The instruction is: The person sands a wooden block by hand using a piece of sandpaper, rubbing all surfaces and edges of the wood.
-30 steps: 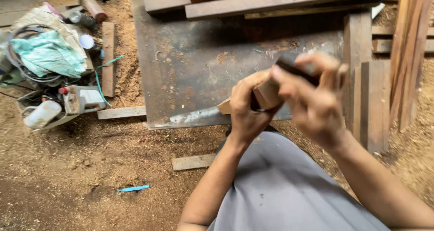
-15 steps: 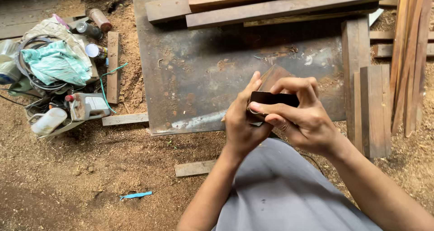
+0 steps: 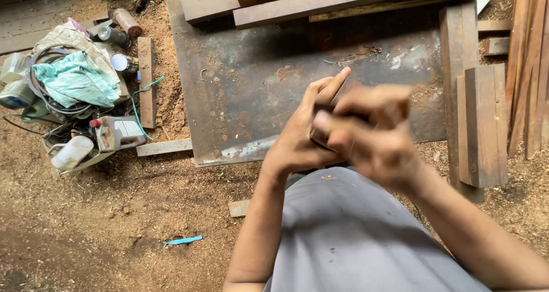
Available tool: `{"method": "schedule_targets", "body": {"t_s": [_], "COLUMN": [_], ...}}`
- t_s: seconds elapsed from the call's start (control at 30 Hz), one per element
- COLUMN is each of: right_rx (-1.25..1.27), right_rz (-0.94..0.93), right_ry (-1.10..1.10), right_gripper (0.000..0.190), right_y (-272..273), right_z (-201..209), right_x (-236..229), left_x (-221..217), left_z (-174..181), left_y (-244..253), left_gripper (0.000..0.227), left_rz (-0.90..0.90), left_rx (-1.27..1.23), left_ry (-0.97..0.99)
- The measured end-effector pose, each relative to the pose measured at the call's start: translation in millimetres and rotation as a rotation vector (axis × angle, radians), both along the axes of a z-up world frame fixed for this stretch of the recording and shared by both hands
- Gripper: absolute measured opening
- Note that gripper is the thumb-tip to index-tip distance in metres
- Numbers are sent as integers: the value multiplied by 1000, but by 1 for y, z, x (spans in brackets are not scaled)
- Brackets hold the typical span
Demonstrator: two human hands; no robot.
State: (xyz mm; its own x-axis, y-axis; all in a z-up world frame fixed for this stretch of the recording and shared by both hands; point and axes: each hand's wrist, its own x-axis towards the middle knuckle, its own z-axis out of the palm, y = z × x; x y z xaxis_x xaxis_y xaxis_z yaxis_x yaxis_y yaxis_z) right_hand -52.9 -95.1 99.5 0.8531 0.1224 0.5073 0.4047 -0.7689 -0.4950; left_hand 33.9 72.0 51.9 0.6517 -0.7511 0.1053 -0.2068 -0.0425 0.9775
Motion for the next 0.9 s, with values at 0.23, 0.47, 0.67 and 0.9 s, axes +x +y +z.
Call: {"method": "schedule_targets", "body": {"t_s": [0.23,0.47,0.67,0.9], "right_rx": [84,53,147,-19], "right_rz": [-58,4,78,174], "right_ry": [100,60,110,-62], "right_gripper": [21,14,21,23], "right_y": [-19,-24,-13,-12], "right_z": [-2,-8,2,-2], "right_x": [8,11,4,2], "left_x": [-26,-35,-34,-40], "left_z": [-10,-15,-13,-11], "left_y": [-10,-10,-15,-17], "left_gripper": [109,119,116,114], "left_rz": [194,221,238,257], "left_rx": [-62,-68,-71,-68], "left_ry": [-134,-166,-184,-121]}}
